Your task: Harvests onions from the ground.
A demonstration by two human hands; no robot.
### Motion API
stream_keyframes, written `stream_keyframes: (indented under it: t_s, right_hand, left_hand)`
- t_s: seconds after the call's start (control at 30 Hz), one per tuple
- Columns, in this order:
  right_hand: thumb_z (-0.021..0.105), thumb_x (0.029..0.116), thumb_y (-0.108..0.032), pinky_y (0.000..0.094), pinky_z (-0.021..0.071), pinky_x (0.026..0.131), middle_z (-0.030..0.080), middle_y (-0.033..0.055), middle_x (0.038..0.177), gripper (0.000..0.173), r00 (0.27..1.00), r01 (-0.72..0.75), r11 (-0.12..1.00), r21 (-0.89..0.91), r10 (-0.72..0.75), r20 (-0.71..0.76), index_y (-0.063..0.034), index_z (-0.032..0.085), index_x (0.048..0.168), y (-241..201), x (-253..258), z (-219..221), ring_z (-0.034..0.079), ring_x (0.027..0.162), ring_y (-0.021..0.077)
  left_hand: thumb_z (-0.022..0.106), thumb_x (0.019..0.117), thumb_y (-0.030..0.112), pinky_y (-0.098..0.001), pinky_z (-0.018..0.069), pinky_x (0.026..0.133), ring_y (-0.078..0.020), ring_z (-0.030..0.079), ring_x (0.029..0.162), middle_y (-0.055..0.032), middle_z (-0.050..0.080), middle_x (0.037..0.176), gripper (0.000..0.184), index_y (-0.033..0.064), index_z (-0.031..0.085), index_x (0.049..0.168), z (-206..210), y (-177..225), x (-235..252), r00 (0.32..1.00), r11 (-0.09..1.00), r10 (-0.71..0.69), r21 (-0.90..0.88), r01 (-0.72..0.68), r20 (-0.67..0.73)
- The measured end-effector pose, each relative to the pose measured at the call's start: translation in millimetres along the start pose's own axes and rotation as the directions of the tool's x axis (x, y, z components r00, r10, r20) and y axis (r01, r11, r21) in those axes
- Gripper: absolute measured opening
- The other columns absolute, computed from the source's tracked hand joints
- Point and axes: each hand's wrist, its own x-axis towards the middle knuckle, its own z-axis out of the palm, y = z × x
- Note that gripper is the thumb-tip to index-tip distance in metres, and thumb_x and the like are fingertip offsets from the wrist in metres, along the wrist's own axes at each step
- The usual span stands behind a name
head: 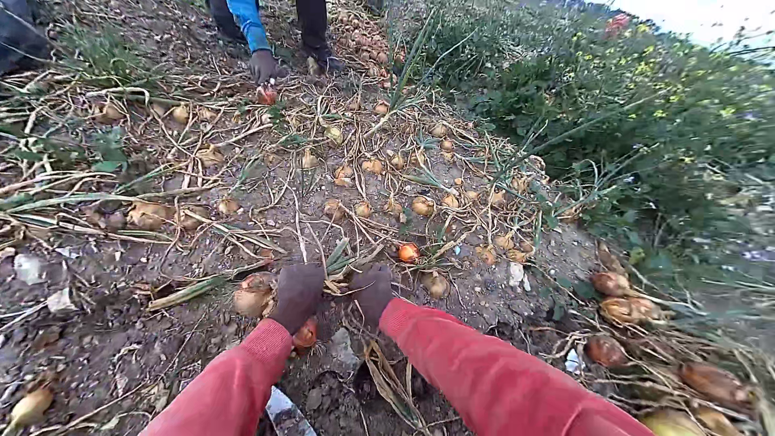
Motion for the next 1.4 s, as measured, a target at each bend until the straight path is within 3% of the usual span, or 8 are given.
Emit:
stream_keyframes:
  t_s: [0.17,0.33,0.5,0.63,0.8,0.97,1.23,1.4]
  right_hand:
    - [0.061,0.0975,-0.009,0.0616,0.0419,0.1,0.057,0.031,0.13,0.029,0.996,0.058,0.987,-0.147,-0.049,0.068,0.0089,0.062,0.12,-13.2,5.0,-16.5,0.053,0.124,0.0466]
    - [0.057,0.1032,-0.019,0.0648,0.0454,0.098,0.065,0.0267,0.126,0.03,0.995,0.053,0.995,0.079,-0.059,0.076,0.0012,0.067,0.123,2.6,0.1,-13.8,0.06,0.121,0.045]
    - [0.062,0.0974,-0.012,0.0641,0.0424,0.104,0.06,0.0303,0.133,0.035,0.924,0.357,0.914,0.194,-0.376,0.067,0.0091,0.062,0.126,-19.0,-82.7,50.2,0.055,0.128,0.0484]
    - [0.053,0.101,-0.015,0.0534,0.0358,0.117,0.053,0.0232,0.147,0.043,0.989,0.088,0.942,0.323,-0.044,-0.142,0.0017,0.058,0.14,22.8,-68.3,31.4,0.045,0.143,0.0393]
    - [0.061,0.1011,-0.02,0.0538,0.0393,0.114,0.056,0.0261,0.141,0.041,0.98,0.098,0.978,0.183,-0.063,-0.188,0.0064,0.06,0.132,39.2,-26.3,-2.2,0.049,0.137,0.0412]
    - [0.061,0.1003,-0.014,0.0634,0.0498,0.094,0.052,0.0376,0.134,0.043,0.995,0.095,0.993,-0.072,-0.095,-0.007,0.0155,0.053,0.131,2.2,8.7,-2.7,0.054,0.123,0.0532]
    - [0.061,0.1005,-0.012,0.0583,0.0503,0.089,0.06,0.0298,0.12,0.026,0.974,0.189,0.931,-0.313,-0.138,0.178,0.0077,0.063,0.117,-11.5,4.3,-8.6,0.06,0.114,0.046]
    - [0.065,0.0985,-0.015,0.062,0.0508,0.079,0.069,0.0223,0.102,0.017,0.852,0.523,0.738,-0.426,-0.471,0.229,-0.0002,0.072,0.101,32.2,32.9,-31.0,0.066,0.1,0.0434]
  left_hand:
    - [0.061,0.0968,0.013,-0.0577,0.0505,0.095,-0.0419,0.063,0.118,-0.0242,0.067,0.121,0.026,-0.005,0.067,0.115,4.8,-4.7,-3.3,0.999,0.996,0.037,0.081,-0.038,0.019]
    - [0.054,0.1014,0.014,-0.0571,0.0503,0.095,-0.041,0.064,0.116,-0.0231,0.068,0.118,0.025,-0.0025,0.069,0.113,15.4,-13.1,0.5,0.998,0.995,0.059,0.076,-0.057,-0.024]
    - [0.059,0.1003,0.023,-0.0562,0.0518,0.091,-0.0397,0.066,0.113,-0.022,0.07,0.115,0.028,-0.0017,0.07,0.109,16.7,-22.5,-0.6,0.998,1.0,0.027,0.006,-0.027,-0.057]
    - [0.064,0.0974,0.037,-0.0579,0.0506,0.093,-0.0405,0.065,0.115,-0.023,0.07,0.115,0.041,-0.0019,0.07,0.108,21.8,-31.1,-3.4,0.998,1.0,0.007,-0.026,-0.009,-0.055]
    - [0.067,0.0954,0.033,-0.0615,0.0492,0.093,-0.0441,0.065,0.113,-0.0263,0.07,0.113,0.039,-0.005,0.071,0.103,30.9,-31.8,-15.9,0.959,0.946,-0.227,-0.273,0.175,-0.169]
    - [0.069,0.0964,0.034,-0.07,0.0468,0.09,-0.0543,0.063,0.11,-0.0366,0.066,0.107,0.045,-0.0109,0.068,0.096,55.3,-123.8,-30.3,0.745,0.76,-0.604,-0.487,0.431,-0.284]
    - [0.071,0.096,0.03,-0.0719,0.0452,0.09,-0.0566,0.061,0.11,-0.0383,0.065,0.107,0.043,-0.0122,0.066,0.092,77.0,-150.8,-33.1,0.716,0.761,-0.62,-0.469,0.449,-0.321]
    - [0.072,0.0944,0.028,-0.0687,0.0485,0.084,-0.052,0.065,0.104,-0.0327,0.068,0.1,0.038,-0.0086,0.067,0.087,67.1,-139.6,-31.6,0.749,0.8,-0.579,-0.406,0.443,-0.323]
